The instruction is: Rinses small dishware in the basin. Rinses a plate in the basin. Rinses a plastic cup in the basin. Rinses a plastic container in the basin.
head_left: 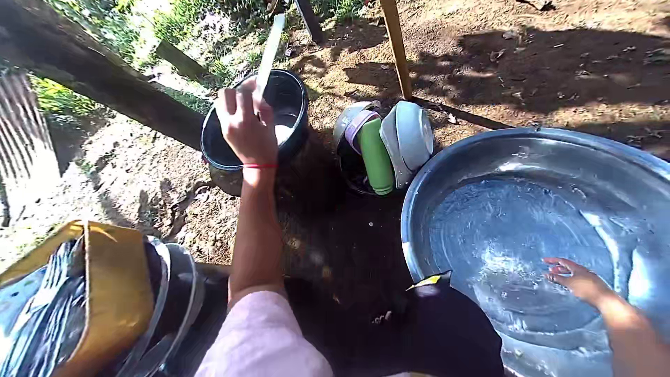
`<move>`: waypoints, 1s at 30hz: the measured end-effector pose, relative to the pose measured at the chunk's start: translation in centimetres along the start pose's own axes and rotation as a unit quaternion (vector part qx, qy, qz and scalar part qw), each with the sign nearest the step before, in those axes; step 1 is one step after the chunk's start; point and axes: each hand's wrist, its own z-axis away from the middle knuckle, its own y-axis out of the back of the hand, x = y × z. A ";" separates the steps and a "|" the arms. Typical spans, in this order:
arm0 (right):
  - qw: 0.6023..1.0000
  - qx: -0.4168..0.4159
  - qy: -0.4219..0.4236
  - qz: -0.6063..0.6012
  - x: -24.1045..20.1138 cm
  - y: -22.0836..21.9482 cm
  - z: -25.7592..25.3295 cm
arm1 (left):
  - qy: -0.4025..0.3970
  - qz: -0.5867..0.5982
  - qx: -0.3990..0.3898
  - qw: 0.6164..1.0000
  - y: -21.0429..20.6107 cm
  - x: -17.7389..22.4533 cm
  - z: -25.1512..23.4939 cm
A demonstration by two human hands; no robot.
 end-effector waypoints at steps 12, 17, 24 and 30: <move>0.997 -0.010 -0.048 0.057 -1.0 -0.5 0.8 | 0.156 -0.048 -0.246 0.955 -8.5 -3.9 -2.2; 0.997 -0.013 -0.049 0.052 -0.8 -0.5 0.7 | 0.020 0.022 -0.052 0.998 -13.2 0.6 6.8; 0.997 0.005 -0.046 0.053 -1.5 0.2 0.3 | -0.097 0.029 0.154 0.983 -14.8 -2.3 6.2; 0.998 -0.020 -0.006 0.052 -3.6 -1.1 -0.1 | -0.194 0.202 -0.031 0.959 -17.7 2.1 13.0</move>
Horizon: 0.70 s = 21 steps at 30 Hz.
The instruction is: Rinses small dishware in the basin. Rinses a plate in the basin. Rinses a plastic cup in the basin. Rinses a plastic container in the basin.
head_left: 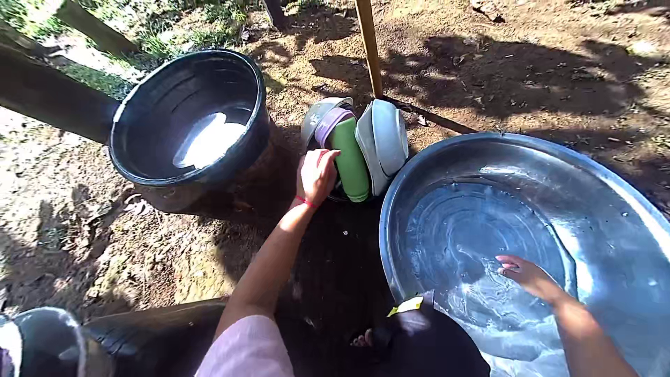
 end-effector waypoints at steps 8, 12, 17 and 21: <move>1.000 -0.018 -0.007 0.004 -0.9 -1.3 -0.3 | 0.103 -0.051 -0.267 0.957 -4.6 -1.3 -6.4; 1.000 -0.016 0.016 0.009 -1.7 -1.6 -1.0 | 0.093 -0.103 -0.303 0.943 -4.0 -1.1 -6.7; 0.998 -0.018 0.057 0.020 -3.3 -1.9 -1.3 | 0.068 -0.133 -0.323 0.934 -4.6 -1.3 -7.3; 0.998 -0.022 0.067 0.007 -4.1 -1.5 -1.1 | 0.047 -0.078 -0.301 0.949 -3.5 -2.3 -7.9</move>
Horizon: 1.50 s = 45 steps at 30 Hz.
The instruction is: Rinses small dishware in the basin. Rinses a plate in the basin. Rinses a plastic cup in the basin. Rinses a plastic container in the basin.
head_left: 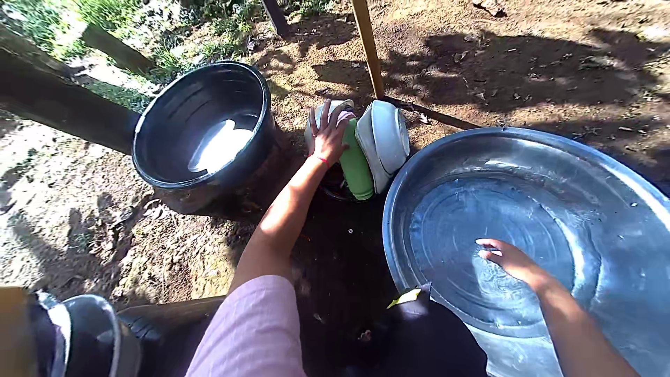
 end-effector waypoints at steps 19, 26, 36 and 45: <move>0.987 0.069 0.137 -0.056 -12.8 -0.4 1.0 | 0.056 0.213 0.079 0.972 -3.6 -0.2 10.4; 0.896 0.150 0.398 0.126 -29.0 -7.0 -3.0 | 0.082 0.230 0.123 0.962 -4.6 0.9 13.7; 0.886 0.173 0.417 0.102 -32.1 -11.4 -7.2 | 0.315 0.483 0.135 0.805 -4.0 0.7 13.8; 0.901 0.096 0.407 0.119 -33.1 -10.2 -9.0 | 0.256 0.531 0.125 0.798 -4.8 0.3 14.8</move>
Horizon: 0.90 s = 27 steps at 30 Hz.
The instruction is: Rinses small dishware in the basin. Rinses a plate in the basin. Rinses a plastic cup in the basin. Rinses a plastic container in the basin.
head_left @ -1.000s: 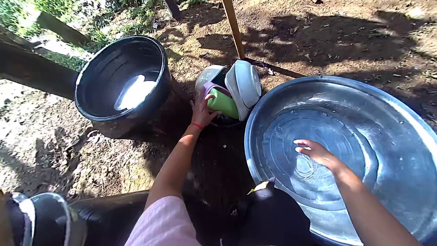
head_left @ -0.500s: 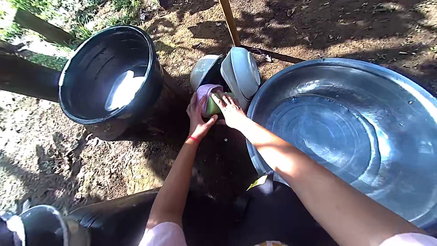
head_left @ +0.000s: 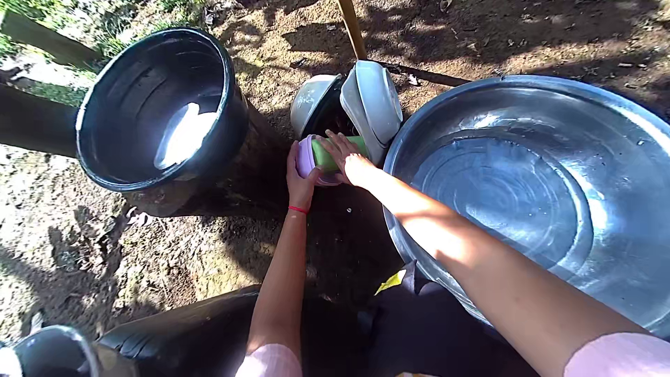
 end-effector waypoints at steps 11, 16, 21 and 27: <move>0.800 0.452 0.109 -0.378 0.3 11.6 10.5 | -0.005 0.233 0.159 0.959 2.5 6.0 6.2; 0.630 0.608 -0.284 -0.390 10.1 17.1 24.3 | 0.016 0.302 0.027 0.953 -3.6 8.3 7.8; 0.610 0.406 -0.625 -0.268 19.9 13.4 39.3 | 0.035 0.143 -0.182 0.972 -14.6 7.0 6.6; 0.809 0.168 -0.536 -0.174 20.3 12.3 38.0 | 0.167 0.067 -0.422 0.889 -26.3 3.7 2.9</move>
